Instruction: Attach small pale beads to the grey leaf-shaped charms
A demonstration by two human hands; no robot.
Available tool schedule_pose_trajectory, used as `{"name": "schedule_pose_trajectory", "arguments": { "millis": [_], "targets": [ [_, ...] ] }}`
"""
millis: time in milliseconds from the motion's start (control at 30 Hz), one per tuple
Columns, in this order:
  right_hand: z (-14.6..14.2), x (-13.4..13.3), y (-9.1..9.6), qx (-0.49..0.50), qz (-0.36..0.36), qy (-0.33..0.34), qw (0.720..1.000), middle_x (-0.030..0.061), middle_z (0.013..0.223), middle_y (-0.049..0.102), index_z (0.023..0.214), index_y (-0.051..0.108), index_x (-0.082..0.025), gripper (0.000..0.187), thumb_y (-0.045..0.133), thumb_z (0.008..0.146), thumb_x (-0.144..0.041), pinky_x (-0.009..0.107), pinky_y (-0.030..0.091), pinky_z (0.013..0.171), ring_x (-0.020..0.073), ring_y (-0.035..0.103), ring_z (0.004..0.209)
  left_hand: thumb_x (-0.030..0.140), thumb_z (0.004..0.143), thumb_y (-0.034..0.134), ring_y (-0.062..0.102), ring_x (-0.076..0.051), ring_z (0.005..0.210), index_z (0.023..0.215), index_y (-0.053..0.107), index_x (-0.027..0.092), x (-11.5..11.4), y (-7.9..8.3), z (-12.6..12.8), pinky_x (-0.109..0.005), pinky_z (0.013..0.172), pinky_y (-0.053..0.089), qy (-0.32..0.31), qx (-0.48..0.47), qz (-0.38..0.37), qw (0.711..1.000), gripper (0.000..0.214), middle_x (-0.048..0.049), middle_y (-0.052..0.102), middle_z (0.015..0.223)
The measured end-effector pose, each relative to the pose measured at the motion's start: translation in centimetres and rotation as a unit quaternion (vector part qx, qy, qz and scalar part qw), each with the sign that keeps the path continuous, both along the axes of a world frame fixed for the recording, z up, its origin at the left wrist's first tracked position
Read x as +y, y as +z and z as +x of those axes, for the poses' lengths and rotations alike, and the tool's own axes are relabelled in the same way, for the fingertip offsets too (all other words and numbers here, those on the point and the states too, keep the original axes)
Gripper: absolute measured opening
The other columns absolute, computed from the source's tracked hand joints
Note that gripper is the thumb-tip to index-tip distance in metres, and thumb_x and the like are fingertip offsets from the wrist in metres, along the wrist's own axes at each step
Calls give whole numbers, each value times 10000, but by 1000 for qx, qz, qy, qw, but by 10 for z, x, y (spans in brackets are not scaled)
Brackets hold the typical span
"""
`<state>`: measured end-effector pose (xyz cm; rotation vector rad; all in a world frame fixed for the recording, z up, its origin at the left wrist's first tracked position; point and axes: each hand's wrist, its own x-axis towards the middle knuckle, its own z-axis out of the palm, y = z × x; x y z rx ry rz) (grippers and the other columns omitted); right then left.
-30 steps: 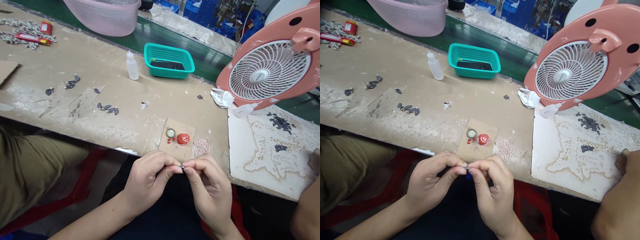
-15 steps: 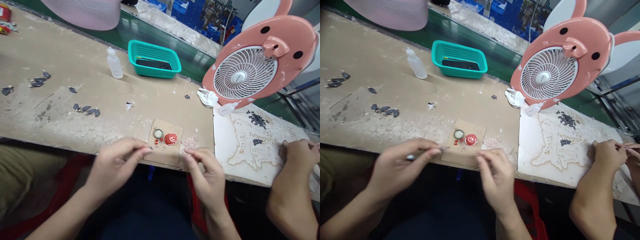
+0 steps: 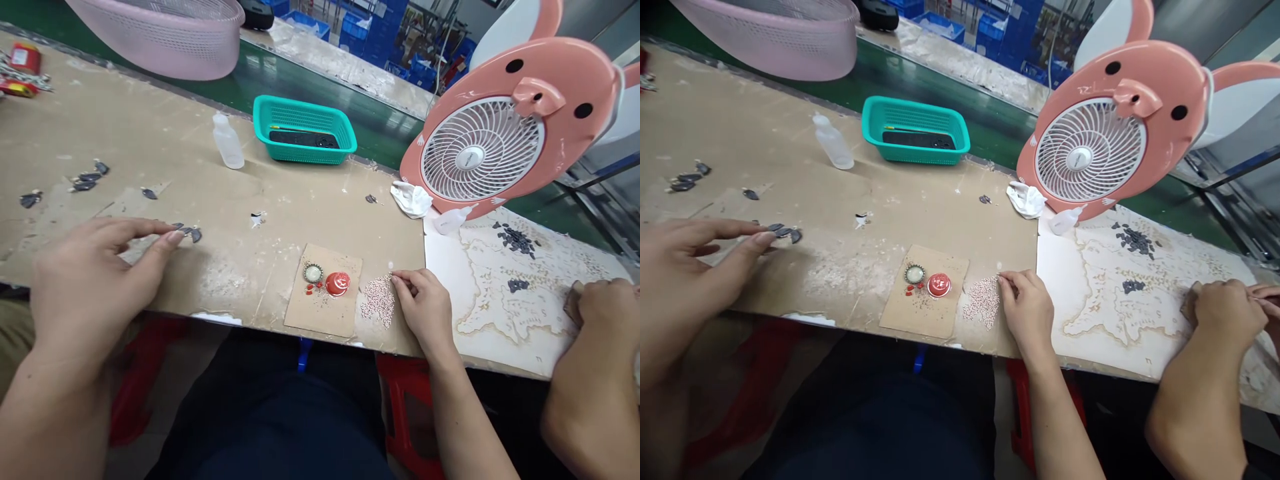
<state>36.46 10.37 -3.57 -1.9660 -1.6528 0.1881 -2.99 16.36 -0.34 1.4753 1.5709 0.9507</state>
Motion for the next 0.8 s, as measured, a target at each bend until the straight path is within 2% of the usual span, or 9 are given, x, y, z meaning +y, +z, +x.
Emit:
{"name": "schedule_pose_trajectory", "arguments": {
  "millis": [67,100,200,333,433,533,600,667,800],
  "targets": [
    [0,4,-1,1,-2,1,1000,53,849,666,868,736,-206,207,595,913,-351,364,448,733,222,589,764,390,926,625,560,-240,1237,1033,699,250,-3,4,10,-372,726,352,96,138,133,977,191,77,727,1043],
    [0,4,-1,2,-1,0,1000,54,837,658,842,726,-205,200,603,904,-350,369,439,736,229,583,775,391,905,647,598,-235,1171,1055,701,261,-5,5,17,-384,794,389,112,178,177,961,205,77,711,1095],
    [-2,2,2,18,11,-6,1000,55,810,629,807,696,-202,188,625,888,-356,378,424,746,242,569,799,358,903,640,649,-207,1029,1008,717,260,-14,8,40,-365,889,461,69,150,220,961,163,46,710,1052],
    [-17,-16,18,85,44,-9,995,30,811,607,881,653,-198,210,575,944,-382,324,451,675,182,557,707,208,873,679,660,-160,908,884,718,237,-36,19,80,-288,820,519,-19,40,238,970,49,23,725,927],
    [-42,-35,35,170,71,11,983,-7,776,568,911,614,-216,191,530,987,-370,269,456,620,145,548,677,193,890,668,659,-130,841,872,735,236,-52,29,110,-225,718,516,-133,-92,117,980,81,17,727,889],
    [-70,-50,48,277,108,55,953,-17,784,549,883,620,-228,100,590,961,-284,244,448,625,132,541,707,267,902,665,650,-124,766,880,756,198,-61,33,132,-212,666,506,-219,-253,-77,939,116,-15,732,852],
    [-84,-57,50,278,125,90,948,-11,806,556,889,632,-229,60,607,942,-216,245,448,625,135,547,728,308,862,713,636,-119,730,873,760,172,-64,32,140,-211,651,505,-228,-347,-175,892,144,-27,730,817],
    [-94,-60,48,234,151,127,952,-2,825,576,926,651,-222,83,618,919,-147,253,456,622,140,564,741,352,794,780,610,-108,681,834,758,153,-65,29,142,-198,604,487,-219,-395,-232,862,204,-25,715,766],
    [-103,-62,37,125,236,166,949,7,838,602,1021,683,-195,216,654,869,-44,255,470,609,131,584,702,465,706,828,568,-100,620,749,728,124,-67,22,135,-186,533,443,-198,-388,-286,853,359,-28,673,696]
  ]
}}
